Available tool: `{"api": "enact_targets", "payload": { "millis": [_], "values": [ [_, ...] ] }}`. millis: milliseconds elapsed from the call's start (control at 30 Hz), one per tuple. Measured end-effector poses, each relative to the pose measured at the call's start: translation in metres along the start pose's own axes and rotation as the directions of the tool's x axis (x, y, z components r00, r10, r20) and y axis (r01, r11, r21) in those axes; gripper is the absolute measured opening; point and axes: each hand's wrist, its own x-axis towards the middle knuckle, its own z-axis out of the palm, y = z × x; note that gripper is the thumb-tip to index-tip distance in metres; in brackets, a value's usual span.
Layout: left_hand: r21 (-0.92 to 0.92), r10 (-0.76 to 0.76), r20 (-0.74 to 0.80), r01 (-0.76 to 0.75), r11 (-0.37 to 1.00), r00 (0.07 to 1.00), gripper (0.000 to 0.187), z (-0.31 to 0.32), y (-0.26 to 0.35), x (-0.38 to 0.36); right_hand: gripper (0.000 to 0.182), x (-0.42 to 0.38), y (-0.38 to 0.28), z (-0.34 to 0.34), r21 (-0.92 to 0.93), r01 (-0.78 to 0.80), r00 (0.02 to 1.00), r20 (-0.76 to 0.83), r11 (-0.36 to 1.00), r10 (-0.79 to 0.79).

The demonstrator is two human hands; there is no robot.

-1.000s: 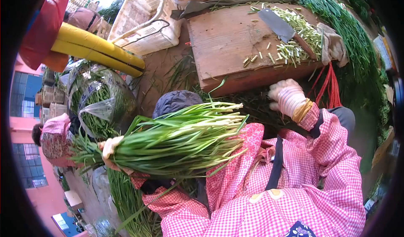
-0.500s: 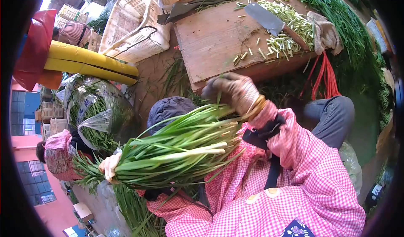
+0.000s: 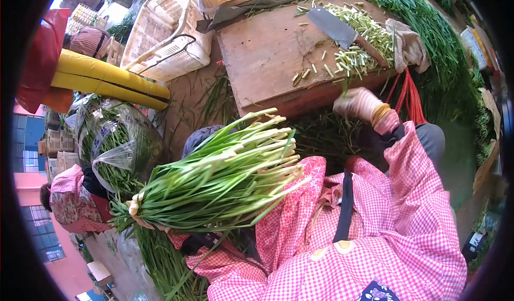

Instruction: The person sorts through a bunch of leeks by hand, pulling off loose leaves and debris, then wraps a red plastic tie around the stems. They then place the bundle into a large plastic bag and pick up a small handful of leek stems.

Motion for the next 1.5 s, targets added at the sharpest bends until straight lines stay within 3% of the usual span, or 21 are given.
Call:
{"api": "enact_targets", "payload": {
  "millis": [33,67,100,167,200,267,367,433,500,600,667,767,833,900,933,1000,1100,1167,1367,1433,1500],
  "values": [
    [-0.025,0.002,0.012,-0.001,1.000,1.000,0.023,0.000,-0.002,0.002,0.026,-0.024,-0.014,0.008,0.157,-0.050,0.997,-0.053,0.986,0.058],
    [0.656,0.341,0.259,-0.424,0.624,0.903,0.028,-0.029,-0.007,-0.003,0.029,-0.025,-0.017,0.012,0.179,0.384,0.918,-0.176,0.906,-0.354],
    [0.883,0.618,0.458,-0.409,-0.231,0.639,0.034,-0.059,-0.012,-0.009,0.028,-0.025,-0.034,0.010,0.320,0.410,0.911,-0.180,0.854,-0.370],
    [0.837,0.631,0.398,-0.546,0.049,0.667,0.039,-0.034,-0.025,-0.004,0.031,-0.013,-0.074,0.030,0.451,0.746,0.655,-0.369,0.489,-0.659],
    [0.818,0.634,0.420,-0.574,0.046,0.649,0.041,-0.030,-0.030,-0.001,0.034,-0.025,-0.104,0.025,0.610,0.411,0.889,-0.105,0.677,-0.445],
    [0.783,0.654,0.484,-0.622,-0.027,0.581,0.044,-0.015,-0.047,0.010,0.031,-0.021,-0.151,0.053,0.975,0.131,0.987,-0.112,0.180,-0.112],
    [0.846,0.618,0.448,-0.530,-0.060,0.646,0.042,-0.019,-0.032,-0.002,0.024,-0.037,-0.177,0.030,0.924,0.202,0.968,-0.239,-0.325,-0.081],
    [0.847,0.546,0.410,-0.527,0.069,0.731,0.041,-0.013,-0.025,-0.004,0.029,-0.044,-0.165,0.011,0.900,0.401,0.911,-0.411,-0.174,-0.026],
    [0.516,0.235,0.074,-0.239,0.822,0.969,0.040,-0.049,0.020,-0.029,0.027,-0.032,-0.139,0.012,0.770,0.344,0.938,-0.308,-0.537,0.160],
    [0.640,0.351,0.036,-0.291,0.711,0.936,0.037,-0.063,0.021,-0.033,0.027,-0.030,-0.088,0.011,0.979,0.163,0.982,-0.148,-0.124,0.121],
    [0.234,0.113,-0.061,-0.096,0.967,0.992,0.035,-0.048,0.019,-0.029,0.035,-0.024,-0.075,0.013,0.966,-0.021,0.996,-0.001,0.258,0.085],
    [0.068,0.061,-0.066,-0.057,0.996,0.996,0.034,-0.036,0.010,-0.022,0.045,-0.015,-0.081,0.007,0.404,0.367,0.894,-0.403,0.838,-0.197],
    [0.008,0.039,-0.040,-0.039,0.999,0.998,0.034,-0.033,0.009,-0.016,0.043,-0.007,-0.108,0.003,0.627,0.297,0.952,-0.142,0.720,-0.270],
    [-0.044,0.017,0.007,-0.017,0.999,1.000,0.034,-0.031,0.009,-0.011,0.037,0.026,-0.125,0.036,0.985,0.139,0.876,-0.168,-0.098,-0.451],
    [-0.072,0.009,0.038,-0.007,0.997,0.999,0.035,-0.030,0.008,-0.008,0.036,0.030,-0.130,0.029,0.699,0.704,0.637,-0.542,0.127,-0.549],
    [-0.115,0.000,0.107,0.013,0.993,0.994,0.036,-0.030,0.003,0.000,0.034,0.019,-0.155,0.025,0.970,0.145,0.789,-0.232,-0.194,-0.569],
    [-0.177,-0.024,0.172,0.055,0.983,0.985,0.039,-0.027,-0.001,0.014,0.033,0.002,-0.171,0.003,0.900,0.433,0.756,-0.334,0.046,-0.563],
    [-0.213,-0.032,0.188,0.072,0.974,0.982,0.041,-0.024,-0.005,0.016,0.031,0.008,-0.172,-0.002,0.932,0.204,0.866,-0.315,-0.300,-0.388],
    [-0.289,-0.085,0.186,0.138,0.947,0.979,0.044,-0.015,-0.031,0.020,0.023,0.044,-0.145,0.051,0.814,0.375,0.927,-0.321,-0.443,0.193],
    [-0.324,-0.234,0.125,0.262,0.909,0.964,0.035,-0.018,-0.020,0.016,0.016,0.048,-0.088,0.036,0.785,0.175,0.962,-0.007,-0.595,0.274],
    [-0.264,-0.256,-0.173,0.206,0.942,0.951,0.031,-0.004,-0.014,0.009,0.014,0.025,-0.074,0.023,0.928,0.274,0.884,-0.140,-0.253,0.445]
  ]
}}
